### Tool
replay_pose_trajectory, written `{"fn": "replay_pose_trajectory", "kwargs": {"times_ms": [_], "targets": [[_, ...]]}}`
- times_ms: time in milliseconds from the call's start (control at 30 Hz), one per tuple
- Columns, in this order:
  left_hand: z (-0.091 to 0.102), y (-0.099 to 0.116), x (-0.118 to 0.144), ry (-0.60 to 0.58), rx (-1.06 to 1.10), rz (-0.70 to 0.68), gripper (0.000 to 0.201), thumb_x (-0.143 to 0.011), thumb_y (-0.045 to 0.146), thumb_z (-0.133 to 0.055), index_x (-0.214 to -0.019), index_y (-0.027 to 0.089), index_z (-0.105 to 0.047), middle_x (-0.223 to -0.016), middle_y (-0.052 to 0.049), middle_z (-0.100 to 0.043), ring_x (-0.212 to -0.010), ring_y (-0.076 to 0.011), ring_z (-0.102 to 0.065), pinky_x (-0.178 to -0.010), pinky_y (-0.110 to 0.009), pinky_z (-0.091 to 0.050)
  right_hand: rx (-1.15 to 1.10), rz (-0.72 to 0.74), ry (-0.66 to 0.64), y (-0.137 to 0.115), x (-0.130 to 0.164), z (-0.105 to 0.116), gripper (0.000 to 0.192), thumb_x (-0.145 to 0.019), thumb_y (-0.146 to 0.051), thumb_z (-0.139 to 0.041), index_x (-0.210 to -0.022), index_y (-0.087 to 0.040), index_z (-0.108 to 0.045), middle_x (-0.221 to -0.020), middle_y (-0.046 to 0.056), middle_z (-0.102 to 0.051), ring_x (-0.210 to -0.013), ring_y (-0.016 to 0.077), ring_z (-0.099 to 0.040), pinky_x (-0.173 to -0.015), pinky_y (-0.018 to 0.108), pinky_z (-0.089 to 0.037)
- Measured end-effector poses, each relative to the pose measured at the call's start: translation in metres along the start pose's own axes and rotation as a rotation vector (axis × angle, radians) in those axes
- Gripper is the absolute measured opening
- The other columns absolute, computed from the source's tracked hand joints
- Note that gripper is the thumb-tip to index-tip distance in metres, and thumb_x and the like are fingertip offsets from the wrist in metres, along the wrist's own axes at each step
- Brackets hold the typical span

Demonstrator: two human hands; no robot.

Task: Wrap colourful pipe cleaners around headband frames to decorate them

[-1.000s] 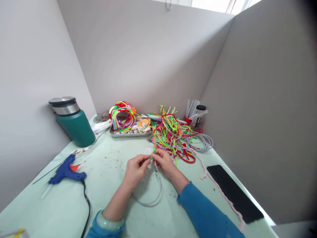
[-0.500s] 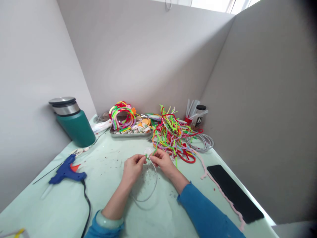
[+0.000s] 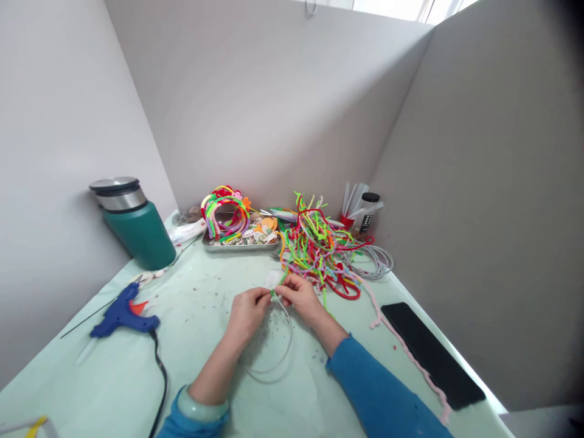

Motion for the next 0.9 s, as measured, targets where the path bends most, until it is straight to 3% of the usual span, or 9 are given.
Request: {"fn": "replay_pose_trajectory", "kwargs": {"times_ms": [300,600,900], "targets": [[-0.0057,-0.0019,0.0019,-0.043,-0.049,-0.074,0.024,-0.075,0.025,-0.048,-0.077,0.019,-0.071,-0.075,-0.005,-0.070,-0.066,-0.0156,-0.057,-0.062,-0.023,-0.035,0.032,-0.030,0.041,-0.0011,-0.0019,-0.0017,0.021,-0.064,-0.033,-0.068,-0.062,-0.017,-0.054,-0.047,-0.007,-0.045,-0.041,0.0064,-0.037,-0.041,0.020,-0.028],[-0.0080,0.0045,0.0048,-0.068,-0.058,-0.112,0.022,-0.074,0.028,-0.051,-0.073,0.018,-0.070,-0.066,-0.003,-0.067,-0.060,-0.0145,-0.054,-0.057,-0.023,-0.032,0.091,0.074,0.037,0.0013,-0.0011,-0.0038,0.015,-0.064,-0.028,-0.068,-0.061,-0.016,-0.060,-0.060,-0.002,-0.055,-0.060,0.0112,-0.048,-0.058,0.023,-0.037],[-0.0049,0.0036,0.0025,-0.005,-0.017,-0.060,0.032,-0.076,0.036,-0.047,-0.058,0.015,-0.064,-0.048,0.001,-0.051,-0.048,-0.0101,-0.040,-0.050,-0.022,-0.025,0.089,0.038,0.004,0.0007,-0.0001,-0.0037,0.017,-0.073,-0.035,-0.060,-0.070,-0.018,-0.060,-0.057,-0.004,-0.047,-0.050,0.0084,-0.038,-0.046,0.020,-0.029]]}}
Point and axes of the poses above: each hand's wrist, its own x-axis away from the middle knuckle, its own z-axis out of the back of the hand, y = z × x, the point moved 1 cm from there along -x, towards the middle knuckle
